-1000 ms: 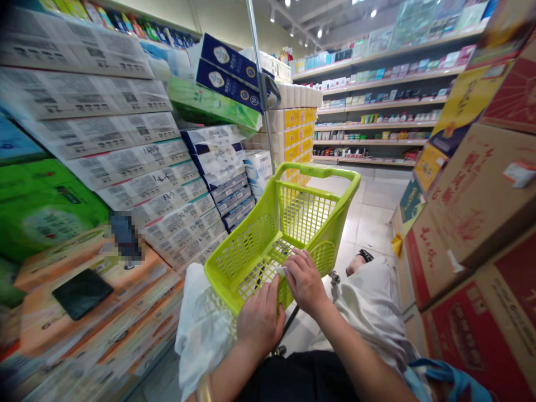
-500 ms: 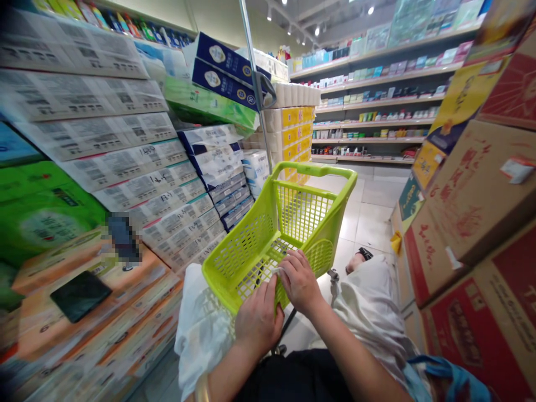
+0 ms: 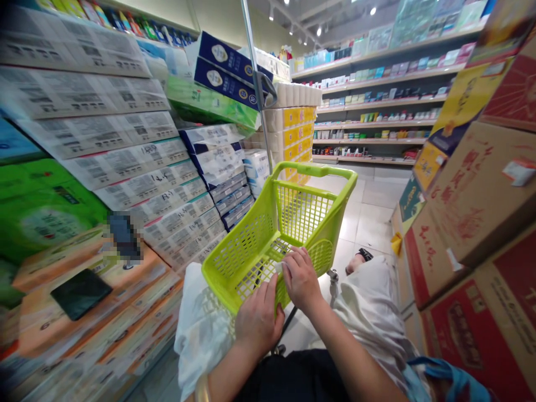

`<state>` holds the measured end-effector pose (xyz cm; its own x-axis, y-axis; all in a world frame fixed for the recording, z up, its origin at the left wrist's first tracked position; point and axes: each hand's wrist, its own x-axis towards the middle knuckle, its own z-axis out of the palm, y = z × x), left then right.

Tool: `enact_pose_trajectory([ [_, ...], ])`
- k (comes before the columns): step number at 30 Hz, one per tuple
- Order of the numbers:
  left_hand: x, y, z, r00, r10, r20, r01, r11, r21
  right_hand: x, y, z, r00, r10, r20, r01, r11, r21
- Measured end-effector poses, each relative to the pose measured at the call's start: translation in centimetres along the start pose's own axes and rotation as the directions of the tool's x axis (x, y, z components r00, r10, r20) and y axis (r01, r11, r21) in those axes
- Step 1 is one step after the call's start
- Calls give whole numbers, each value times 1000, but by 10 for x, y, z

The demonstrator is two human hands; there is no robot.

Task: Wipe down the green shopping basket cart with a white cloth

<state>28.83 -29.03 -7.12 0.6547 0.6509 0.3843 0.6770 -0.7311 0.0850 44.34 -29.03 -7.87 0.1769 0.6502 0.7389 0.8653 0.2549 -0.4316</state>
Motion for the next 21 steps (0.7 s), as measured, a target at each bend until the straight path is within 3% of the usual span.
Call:
enact_pose_trajectory([
  [4, 1, 2, -3, 1000, -13, 10, 14, 1000, -2, 11, 12, -4, 998, 48, -50, -50, 998, -39],
  [12, 0, 1, -1, 1000, -17, -3, 17, 1000, -4, -6, -11, 0, 999, -2, 40, 1, 1000, 22],
  [18, 0, 1, -4, 999, -19, 27, 19, 1000, -11, 12, 16, -7, 1000, 5, -9, -5, 1000, -19],
  [21, 1, 2, -3, 999, -28, 22, 28, 1000, -13, 11, 14, -6, 999, 38, -21, -38, 999, -26],
])
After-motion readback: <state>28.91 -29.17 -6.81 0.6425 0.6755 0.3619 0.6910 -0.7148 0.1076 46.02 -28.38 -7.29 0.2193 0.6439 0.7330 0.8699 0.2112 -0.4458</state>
